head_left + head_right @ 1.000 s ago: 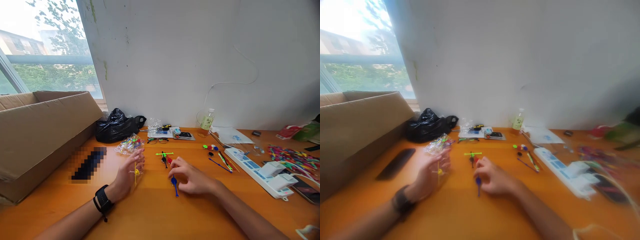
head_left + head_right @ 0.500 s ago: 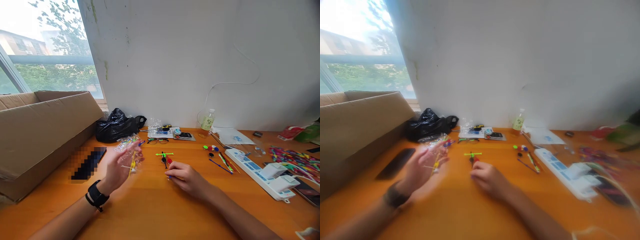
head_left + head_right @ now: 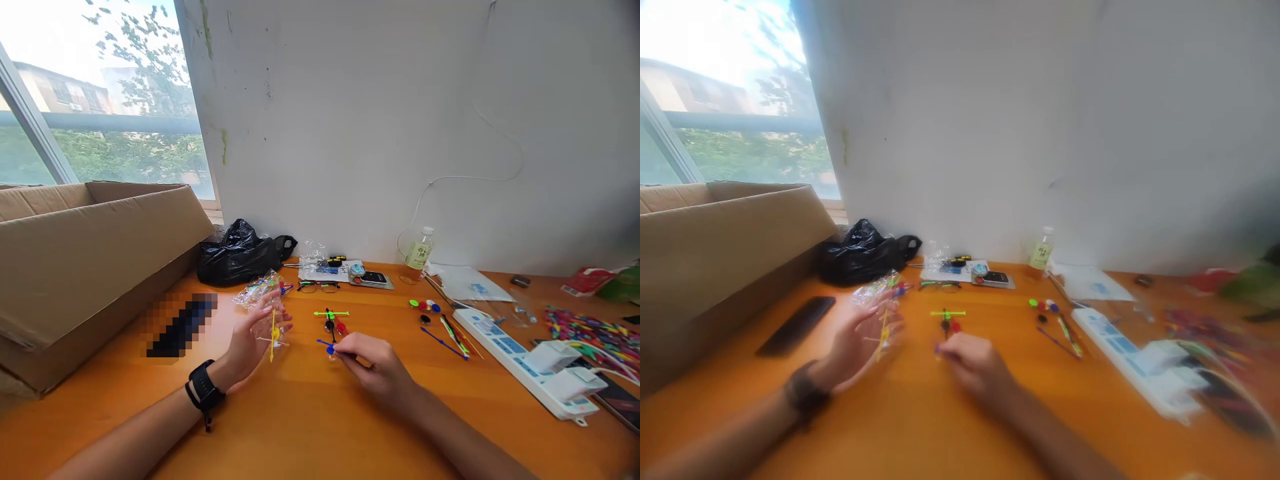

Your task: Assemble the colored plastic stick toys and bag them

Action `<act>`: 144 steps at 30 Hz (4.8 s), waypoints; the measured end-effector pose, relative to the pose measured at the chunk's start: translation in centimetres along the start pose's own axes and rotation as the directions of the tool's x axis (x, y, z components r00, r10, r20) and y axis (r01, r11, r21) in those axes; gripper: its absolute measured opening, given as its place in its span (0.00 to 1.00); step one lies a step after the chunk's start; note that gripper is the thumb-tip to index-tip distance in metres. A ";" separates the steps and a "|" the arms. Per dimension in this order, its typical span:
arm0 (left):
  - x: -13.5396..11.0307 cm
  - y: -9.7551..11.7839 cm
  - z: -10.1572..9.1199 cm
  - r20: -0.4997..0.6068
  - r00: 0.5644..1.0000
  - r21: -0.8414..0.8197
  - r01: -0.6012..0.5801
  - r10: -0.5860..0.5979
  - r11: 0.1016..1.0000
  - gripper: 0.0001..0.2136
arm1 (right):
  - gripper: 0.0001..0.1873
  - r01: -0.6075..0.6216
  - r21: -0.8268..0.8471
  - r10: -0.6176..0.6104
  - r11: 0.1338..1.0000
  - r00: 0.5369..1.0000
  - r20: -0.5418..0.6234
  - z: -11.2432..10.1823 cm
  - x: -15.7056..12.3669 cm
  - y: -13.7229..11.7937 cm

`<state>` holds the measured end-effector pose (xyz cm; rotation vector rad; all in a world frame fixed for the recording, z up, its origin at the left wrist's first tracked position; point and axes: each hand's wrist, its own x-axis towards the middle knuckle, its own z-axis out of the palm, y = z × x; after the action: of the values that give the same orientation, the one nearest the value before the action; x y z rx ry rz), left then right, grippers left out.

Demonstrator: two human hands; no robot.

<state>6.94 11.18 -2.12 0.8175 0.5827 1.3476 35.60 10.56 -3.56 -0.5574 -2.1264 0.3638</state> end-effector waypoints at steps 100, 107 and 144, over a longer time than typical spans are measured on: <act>-2.0 -3.9 -0.8 0.189 0.979 0.788 -0.197 0.075 0.583 0.28 | 0.18 -0.543 0.202 0.547 0.815 0.836 0.043 0.0 0.5 -0.3; -1.5 -4.7 -0.5 0.229 0.974 0.810 -0.187 -0.005 0.555 0.21 | 0.19 -0.575 0.309 0.575 0.758 0.812 0.100 1.4 0.3 0.1; -1.4 -4.7 -1.0 0.228 0.879 0.349 0.329 -0.420 0.877 0.19 | 0.38 -0.501 -0.352 0.582 0.790 0.795 0.174 0.9 -0.8 3.0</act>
<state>8.81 9.89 -6.58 1.0691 0.6773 0.7627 36.07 12.65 -5.93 -1.3882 -2.2659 0.4731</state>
